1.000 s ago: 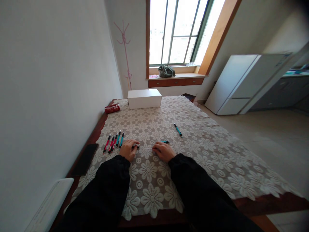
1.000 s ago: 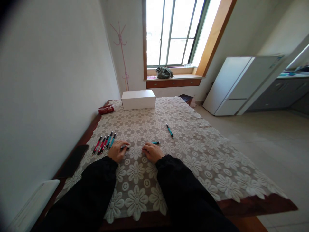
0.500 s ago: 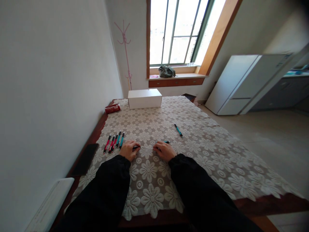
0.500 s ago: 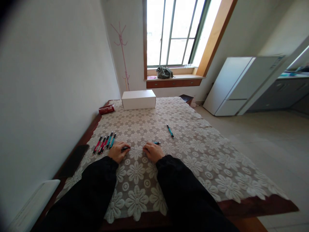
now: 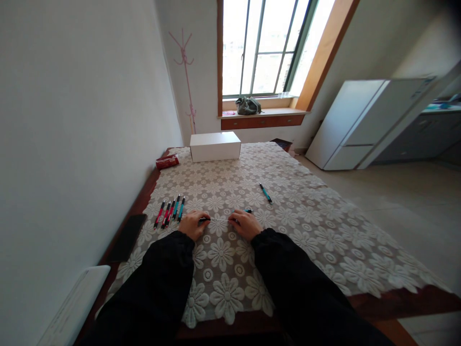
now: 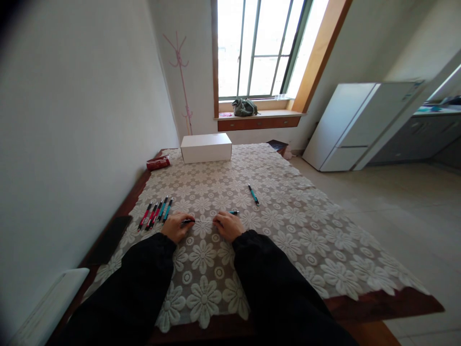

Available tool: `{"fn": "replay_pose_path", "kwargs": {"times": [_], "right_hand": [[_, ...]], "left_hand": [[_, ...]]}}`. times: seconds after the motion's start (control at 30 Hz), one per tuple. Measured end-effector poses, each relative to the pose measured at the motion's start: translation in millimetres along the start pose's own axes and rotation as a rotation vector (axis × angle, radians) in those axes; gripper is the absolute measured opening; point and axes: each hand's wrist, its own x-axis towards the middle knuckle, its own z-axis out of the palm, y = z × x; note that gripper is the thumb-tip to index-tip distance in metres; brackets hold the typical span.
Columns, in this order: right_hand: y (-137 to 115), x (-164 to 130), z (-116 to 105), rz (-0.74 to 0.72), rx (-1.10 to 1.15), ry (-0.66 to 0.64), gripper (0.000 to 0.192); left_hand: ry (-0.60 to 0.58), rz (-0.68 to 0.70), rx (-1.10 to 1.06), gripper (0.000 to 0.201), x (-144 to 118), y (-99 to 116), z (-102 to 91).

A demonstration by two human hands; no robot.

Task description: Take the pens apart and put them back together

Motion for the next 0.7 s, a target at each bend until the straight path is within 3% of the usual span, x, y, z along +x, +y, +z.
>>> {"fn": "replay_pose_path", "kwargs": {"times": [0.7], "right_hand": [[-2.5,-0.5,-0.7,-0.041,-0.017,-0.023,0.011]], "left_hand": [[-0.052,0.05,0.041,0.009,0.2,2.4,-1.2]]}}
